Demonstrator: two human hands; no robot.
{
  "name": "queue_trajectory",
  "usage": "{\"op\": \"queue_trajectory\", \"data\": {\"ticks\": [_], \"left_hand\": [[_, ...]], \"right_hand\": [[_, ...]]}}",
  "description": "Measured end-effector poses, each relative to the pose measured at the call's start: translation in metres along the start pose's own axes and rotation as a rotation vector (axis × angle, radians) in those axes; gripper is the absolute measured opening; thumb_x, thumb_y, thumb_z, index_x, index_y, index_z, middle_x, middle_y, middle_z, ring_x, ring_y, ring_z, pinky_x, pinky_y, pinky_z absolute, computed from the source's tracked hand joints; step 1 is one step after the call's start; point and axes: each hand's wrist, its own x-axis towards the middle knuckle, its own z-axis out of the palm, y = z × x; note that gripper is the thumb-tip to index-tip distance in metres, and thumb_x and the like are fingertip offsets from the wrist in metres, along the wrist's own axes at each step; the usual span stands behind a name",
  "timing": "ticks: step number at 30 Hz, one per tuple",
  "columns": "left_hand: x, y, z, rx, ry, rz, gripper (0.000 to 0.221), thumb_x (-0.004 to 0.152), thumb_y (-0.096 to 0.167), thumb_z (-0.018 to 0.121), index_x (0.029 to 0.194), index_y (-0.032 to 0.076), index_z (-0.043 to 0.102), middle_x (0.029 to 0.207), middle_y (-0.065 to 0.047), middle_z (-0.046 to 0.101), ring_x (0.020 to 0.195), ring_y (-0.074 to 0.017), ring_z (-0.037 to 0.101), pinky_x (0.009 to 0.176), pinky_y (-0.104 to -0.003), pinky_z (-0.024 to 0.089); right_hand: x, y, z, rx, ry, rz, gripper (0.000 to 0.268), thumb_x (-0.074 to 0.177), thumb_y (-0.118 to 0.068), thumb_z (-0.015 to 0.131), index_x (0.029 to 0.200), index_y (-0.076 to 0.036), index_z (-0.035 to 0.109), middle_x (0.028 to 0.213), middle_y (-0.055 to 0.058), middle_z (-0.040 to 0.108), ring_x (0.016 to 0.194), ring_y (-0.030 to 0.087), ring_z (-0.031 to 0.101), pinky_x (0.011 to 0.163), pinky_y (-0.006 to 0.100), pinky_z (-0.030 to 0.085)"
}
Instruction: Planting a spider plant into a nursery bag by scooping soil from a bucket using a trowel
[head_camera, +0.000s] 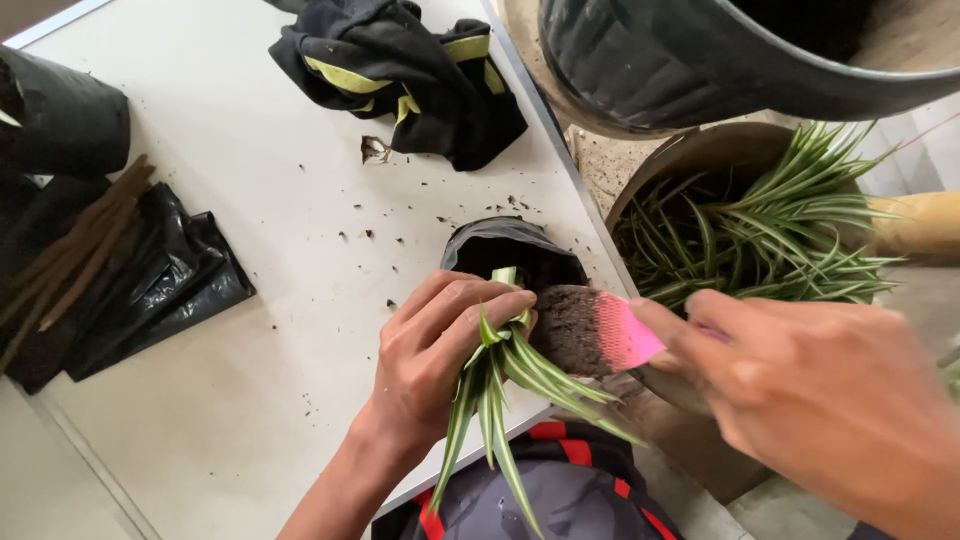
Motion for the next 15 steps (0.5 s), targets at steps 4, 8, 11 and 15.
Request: {"op": "queue_trajectory", "data": {"ticks": [4, 8, 11, 15], "left_hand": [[0.001, 0.0, -0.002, -0.037, -0.047, -0.007, 0.016, 0.105, 0.005, 0.054, 0.109, -0.004, 0.066, 0.102, -0.019, 0.072, 0.083, -0.0322, 0.066, 0.078, -0.04, 0.055], [0.004, 0.002, 0.0, -0.024, -0.023, 0.015, 0.016, 0.105, 0.007, 0.052, 0.106, -0.003, 0.065, 0.098, -0.017, 0.072, 0.081, -0.0309, 0.067, 0.076, -0.04, 0.056], [0.008, 0.004, -0.001, -0.024, -0.06, 0.008, 0.019, 0.107, 0.007, 0.048, 0.108, -0.002, 0.065, 0.099, -0.017, 0.071, 0.083, -0.0309, 0.067, 0.075, -0.039, 0.056], [0.014, 0.012, -0.01, -0.01, -0.129, -0.066, 0.023, 0.108, 0.016, 0.048, 0.113, 0.002, 0.065, 0.106, -0.014, 0.07, 0.087, -0.0294, 0.065, 0.077, -0.037, 0.054]], "right_hand": [[0.016, -0.007, 0.004, 0.065, -0.122, -0.004, 0.032, 0.098, -0.044, 0.052, 0.129, -0.034, 0.057, 0.07, -0.008, 0.061, 0.044, 0.02, 0.069, 0.032, 0.037, 0.049], [0.013, -0.002, -0.008, 0.013, 0.05, -0.039, 0.031, 0.094, -0.043, 0.06, 0.124, -0.038, 0.065, 0.064, -0.011, 0.058, 0.04, 0.019, 0.066, 0.028, 0.037, 0.048], [0.03, 0.003, -0.009, 0.09, -0.483, 0.02, 0.043, 0.105, -0.044, 0.04, 0.148, -0.038, 0.039, 0.086, -0.008, 0.066, 0.051, 0.015, 0.071, 0.041, 0.032, 0.063], [0.005, 0.033, -0.005, 0.202, -0.089, -0.007, 0.044, 0.092, -0.049, 0.053, 0.135, -0.045, 0.057, 0.07, -0.014, 0.062, 0.05, 0.025, 0.071, 0.039, 0.046, 0.054]]}}
